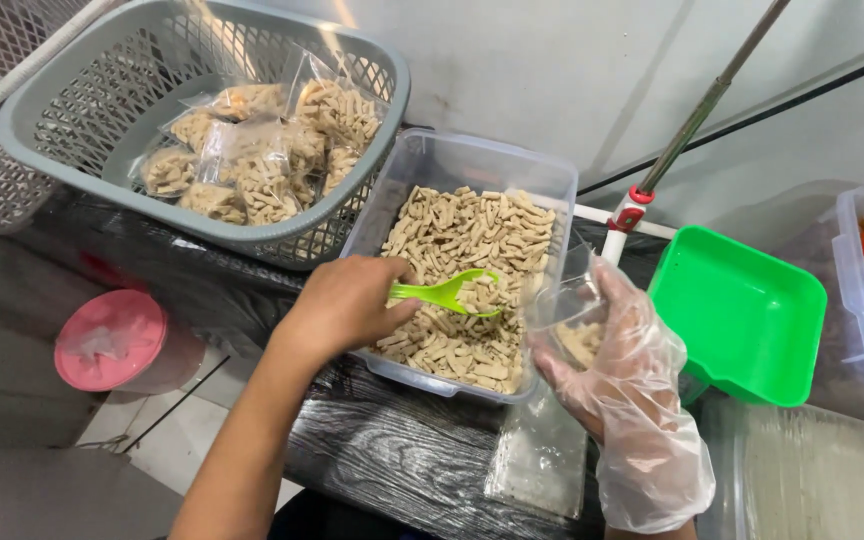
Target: Manually scooping snack pieces into plastic bags, weighing them on a scale, and organizing the filled bags.
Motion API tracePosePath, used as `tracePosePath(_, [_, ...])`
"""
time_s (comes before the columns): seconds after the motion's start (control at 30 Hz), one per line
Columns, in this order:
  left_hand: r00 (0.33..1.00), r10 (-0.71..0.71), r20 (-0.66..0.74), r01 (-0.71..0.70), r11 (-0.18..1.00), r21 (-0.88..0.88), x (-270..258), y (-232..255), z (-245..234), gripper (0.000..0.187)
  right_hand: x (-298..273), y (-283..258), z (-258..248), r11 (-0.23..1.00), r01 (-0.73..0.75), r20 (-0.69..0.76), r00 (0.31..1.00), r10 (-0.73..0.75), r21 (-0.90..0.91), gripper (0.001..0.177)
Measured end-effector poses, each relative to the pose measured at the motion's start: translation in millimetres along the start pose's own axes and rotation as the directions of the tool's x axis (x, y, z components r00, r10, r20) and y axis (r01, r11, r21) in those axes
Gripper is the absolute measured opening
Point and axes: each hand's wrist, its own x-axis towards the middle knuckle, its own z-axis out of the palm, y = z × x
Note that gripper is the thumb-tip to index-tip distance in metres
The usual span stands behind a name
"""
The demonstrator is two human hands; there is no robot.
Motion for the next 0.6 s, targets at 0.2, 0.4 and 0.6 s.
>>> tracePosePath(0.2, [0.984,-0.099,-0.151,0.078,0.987,-0.137,-32,3,-52,0.036,8,-1,9,0.921,-0.241,0.479,0.797,0.367,-0.305,0.101])
tracePosePath(0.4, [0.974,-0.084,-0.209,0.047,0.983,-0.179,-47,6,-71,0.031,27,-24,6,0.806,-0.292,0.549,0.61,0.572,-0.515,0.094])
tracePosePath(0.6, [0.969,0.027,-0.246,-0.071,0.982,-0.174,-46,3,-61,0.027,43,-35,21,0.747,-0.344,0.554,0.511,0.658,-0.569,0.097])
